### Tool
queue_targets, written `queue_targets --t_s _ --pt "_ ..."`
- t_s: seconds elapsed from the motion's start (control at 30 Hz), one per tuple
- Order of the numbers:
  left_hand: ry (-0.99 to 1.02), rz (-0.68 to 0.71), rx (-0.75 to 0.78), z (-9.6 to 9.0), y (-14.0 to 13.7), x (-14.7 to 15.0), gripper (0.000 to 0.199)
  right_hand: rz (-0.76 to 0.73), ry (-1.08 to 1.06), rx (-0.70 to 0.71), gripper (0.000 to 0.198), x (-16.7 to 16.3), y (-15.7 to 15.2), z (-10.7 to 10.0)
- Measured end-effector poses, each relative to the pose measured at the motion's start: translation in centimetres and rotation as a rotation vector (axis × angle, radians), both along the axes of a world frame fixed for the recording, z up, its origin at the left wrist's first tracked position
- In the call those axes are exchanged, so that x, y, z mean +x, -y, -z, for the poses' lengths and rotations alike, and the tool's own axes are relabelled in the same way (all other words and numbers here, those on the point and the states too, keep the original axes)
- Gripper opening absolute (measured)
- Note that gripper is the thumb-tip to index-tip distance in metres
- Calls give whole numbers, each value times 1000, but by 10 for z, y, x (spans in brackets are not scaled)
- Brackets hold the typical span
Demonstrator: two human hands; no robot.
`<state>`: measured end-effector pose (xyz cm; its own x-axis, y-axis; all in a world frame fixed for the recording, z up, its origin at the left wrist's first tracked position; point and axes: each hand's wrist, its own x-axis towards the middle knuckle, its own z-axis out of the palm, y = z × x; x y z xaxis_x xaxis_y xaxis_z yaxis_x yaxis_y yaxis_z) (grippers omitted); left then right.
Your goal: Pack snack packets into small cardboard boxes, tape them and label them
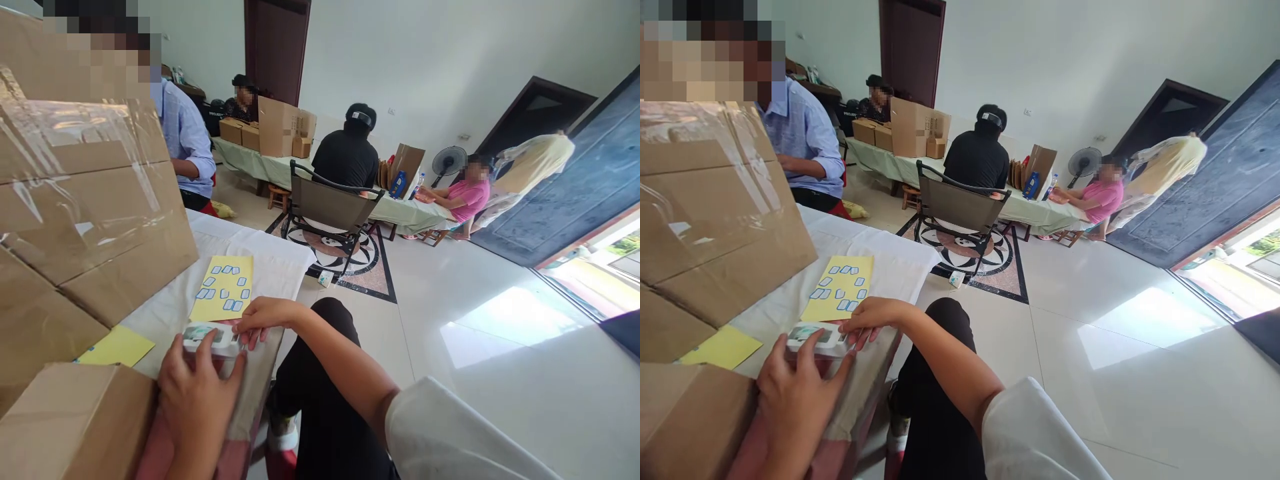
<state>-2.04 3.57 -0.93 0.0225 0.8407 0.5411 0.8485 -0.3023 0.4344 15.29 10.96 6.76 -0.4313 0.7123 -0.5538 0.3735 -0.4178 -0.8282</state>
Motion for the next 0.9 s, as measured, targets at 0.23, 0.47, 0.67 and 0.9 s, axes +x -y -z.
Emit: queue_targets --t_s 0.23,0.47,0.67,0.9 --pt "3 -18 -17 3 -1 0 53 18 -7 -12 27 0 2 -3" --pt "2 -28 -60 1 0 1 54 -41 -61 26 28 6 0 2" --pt "9 -31 -97 -2 1 2 55 -70 -34 55 25 7 2 -1" --pt "19 -24 -104 -1 2 2 54 -123 24 106 19 10 2 5"
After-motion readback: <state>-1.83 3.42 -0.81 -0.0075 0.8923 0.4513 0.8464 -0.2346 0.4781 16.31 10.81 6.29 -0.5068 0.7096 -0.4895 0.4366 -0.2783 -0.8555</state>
